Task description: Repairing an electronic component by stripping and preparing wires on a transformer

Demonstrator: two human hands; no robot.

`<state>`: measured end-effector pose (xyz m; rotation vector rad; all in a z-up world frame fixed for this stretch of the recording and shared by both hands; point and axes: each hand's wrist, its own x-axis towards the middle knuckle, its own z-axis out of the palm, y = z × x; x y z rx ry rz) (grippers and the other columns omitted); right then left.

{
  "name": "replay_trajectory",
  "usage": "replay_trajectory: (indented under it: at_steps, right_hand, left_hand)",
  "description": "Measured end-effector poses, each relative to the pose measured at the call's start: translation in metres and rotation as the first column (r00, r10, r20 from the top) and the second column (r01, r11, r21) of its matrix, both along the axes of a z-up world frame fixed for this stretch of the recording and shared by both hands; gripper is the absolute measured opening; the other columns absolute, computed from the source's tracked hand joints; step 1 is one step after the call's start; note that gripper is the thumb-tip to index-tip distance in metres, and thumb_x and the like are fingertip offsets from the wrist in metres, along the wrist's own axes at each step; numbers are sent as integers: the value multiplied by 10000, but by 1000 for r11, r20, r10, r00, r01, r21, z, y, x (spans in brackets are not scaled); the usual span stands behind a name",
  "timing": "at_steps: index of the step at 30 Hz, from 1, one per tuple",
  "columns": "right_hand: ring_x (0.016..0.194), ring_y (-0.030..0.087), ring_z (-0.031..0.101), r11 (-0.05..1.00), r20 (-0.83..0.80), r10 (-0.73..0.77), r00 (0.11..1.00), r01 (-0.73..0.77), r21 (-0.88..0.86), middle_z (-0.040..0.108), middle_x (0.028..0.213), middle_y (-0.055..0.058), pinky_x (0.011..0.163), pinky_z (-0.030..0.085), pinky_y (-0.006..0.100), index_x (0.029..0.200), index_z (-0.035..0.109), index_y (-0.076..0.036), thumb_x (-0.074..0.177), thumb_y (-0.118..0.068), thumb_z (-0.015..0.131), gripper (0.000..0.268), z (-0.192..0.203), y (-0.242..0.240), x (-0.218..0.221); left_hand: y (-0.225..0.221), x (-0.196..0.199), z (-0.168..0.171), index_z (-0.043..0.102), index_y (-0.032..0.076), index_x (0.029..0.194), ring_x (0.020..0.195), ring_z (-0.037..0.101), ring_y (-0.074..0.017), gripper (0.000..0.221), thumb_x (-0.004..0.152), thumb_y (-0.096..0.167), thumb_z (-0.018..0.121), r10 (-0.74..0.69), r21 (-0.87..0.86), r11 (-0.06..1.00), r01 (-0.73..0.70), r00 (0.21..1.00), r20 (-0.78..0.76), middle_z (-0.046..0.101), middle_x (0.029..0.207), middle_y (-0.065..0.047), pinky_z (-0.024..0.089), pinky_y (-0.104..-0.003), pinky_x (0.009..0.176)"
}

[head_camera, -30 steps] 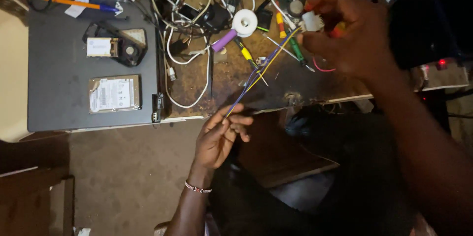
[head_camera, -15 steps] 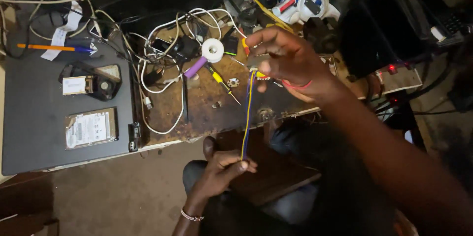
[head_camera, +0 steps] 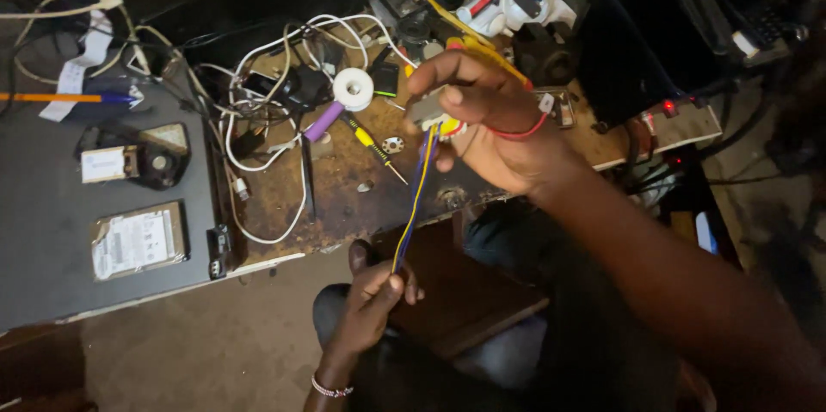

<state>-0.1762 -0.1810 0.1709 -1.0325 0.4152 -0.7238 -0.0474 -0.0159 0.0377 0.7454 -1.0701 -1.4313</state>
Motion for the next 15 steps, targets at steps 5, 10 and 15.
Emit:
replay_trajectory:
  at_steps: [5,10,15]
  right_hand:
    - [644,241,580,1000,-59,24,998,-25,-12,575,801,193,422,454,250,991,507,-21,771,-291,611,364,6,5,1]
    - [669,290,618,994,44,99,994,-97,-52,577,844,208,475,498,312,1002,490,16,803,-288,635,392,3,6,0]
    - [771,315,620,977,133,208,969,-198,-84,576,926,245,673,530,366,1042,484,27,826,-306,658,433,3,9,-3]
  left_hand:
    - [1,-7,-1,508,76,672,660,525,-154,428,888,424,386,-44,-4,999,44,996,77,496,654,-41,416,-272,639]
    - [0,-7,3,520,83,670,658,521,-153,434,889,431,382,-38,-8,999,38,998,51,493,662,-41,414,-276,629]
    - [-2,-5,7,511,59,669,631,522,-151,470,898,435,347,24,-93,996,-5,979,204,518,653,-39,403,-266,605]
